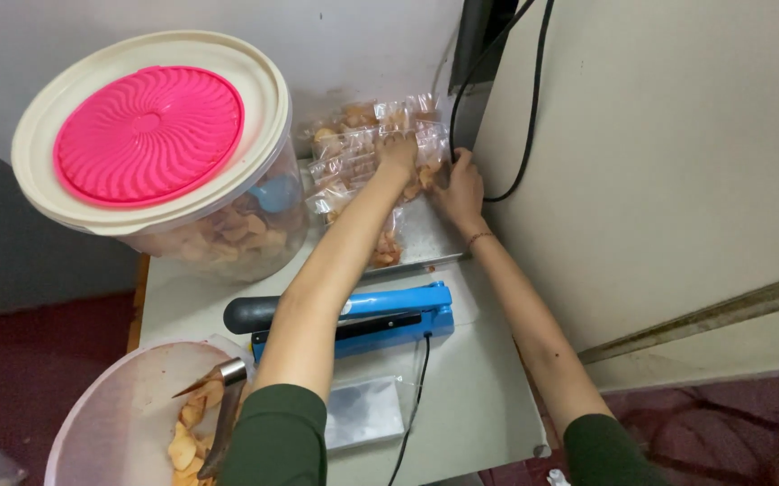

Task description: Manually filling small plastic bags with chips from a large container and sealing them using a heat sealer.

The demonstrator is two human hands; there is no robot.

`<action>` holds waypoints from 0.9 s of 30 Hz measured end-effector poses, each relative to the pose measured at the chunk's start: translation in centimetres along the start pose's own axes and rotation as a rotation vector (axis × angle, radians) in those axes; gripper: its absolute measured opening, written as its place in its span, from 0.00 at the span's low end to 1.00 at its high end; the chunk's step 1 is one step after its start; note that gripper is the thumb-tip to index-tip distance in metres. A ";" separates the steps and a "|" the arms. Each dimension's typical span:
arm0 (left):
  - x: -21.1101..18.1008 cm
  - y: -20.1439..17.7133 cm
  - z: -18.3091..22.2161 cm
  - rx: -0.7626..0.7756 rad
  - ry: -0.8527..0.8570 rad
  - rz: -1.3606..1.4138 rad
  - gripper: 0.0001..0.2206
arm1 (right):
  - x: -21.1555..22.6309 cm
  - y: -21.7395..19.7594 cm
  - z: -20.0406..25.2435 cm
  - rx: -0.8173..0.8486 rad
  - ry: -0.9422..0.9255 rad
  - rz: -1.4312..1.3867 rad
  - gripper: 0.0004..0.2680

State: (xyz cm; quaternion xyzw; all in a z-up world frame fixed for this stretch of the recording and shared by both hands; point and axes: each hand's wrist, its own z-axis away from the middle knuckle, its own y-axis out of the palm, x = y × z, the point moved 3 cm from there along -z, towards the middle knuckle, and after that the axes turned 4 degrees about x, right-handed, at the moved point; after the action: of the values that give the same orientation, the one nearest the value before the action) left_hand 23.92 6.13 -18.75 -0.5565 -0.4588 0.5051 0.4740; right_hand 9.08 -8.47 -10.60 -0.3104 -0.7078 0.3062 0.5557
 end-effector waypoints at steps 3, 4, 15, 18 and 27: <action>0.4 2.5 -1.0 -0.321 0.072 -0.072 0.21 | 0.1 0.4 -0.1 -0.051 -0.011 0.076 0.29; 0.2 2.2 -0.1 -0.627 0.119 -0.132 0.08 | 0.2 0.5 -0.1 -0.071 -0.016 0.117 0.29; -0.4 -2.2 4.9 -1.012 0.316 -0.242 0.13 | 0.6 0.0 0.5 -0.093 -0.029 0.187 0.30; -0.6 -3.3 6.4 -0.871 0.281 -0.210 0.17 | 0.8 0.3 1.2 -0.093 -0.020 0.185 0.31; -3.6 -12.4 11.1 -0.452 0.247 -0.409 0.32 | 0.6 -1.1 2.3 -0.201 -0.116 0.123 0.40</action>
State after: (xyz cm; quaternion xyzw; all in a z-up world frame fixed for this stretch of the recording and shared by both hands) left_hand 12.25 4.92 -6.44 -0.6009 -0.6008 0.2134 0.4821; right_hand 6.63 -8.90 -9.82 -0.3891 -0.7454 0.2847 0.4602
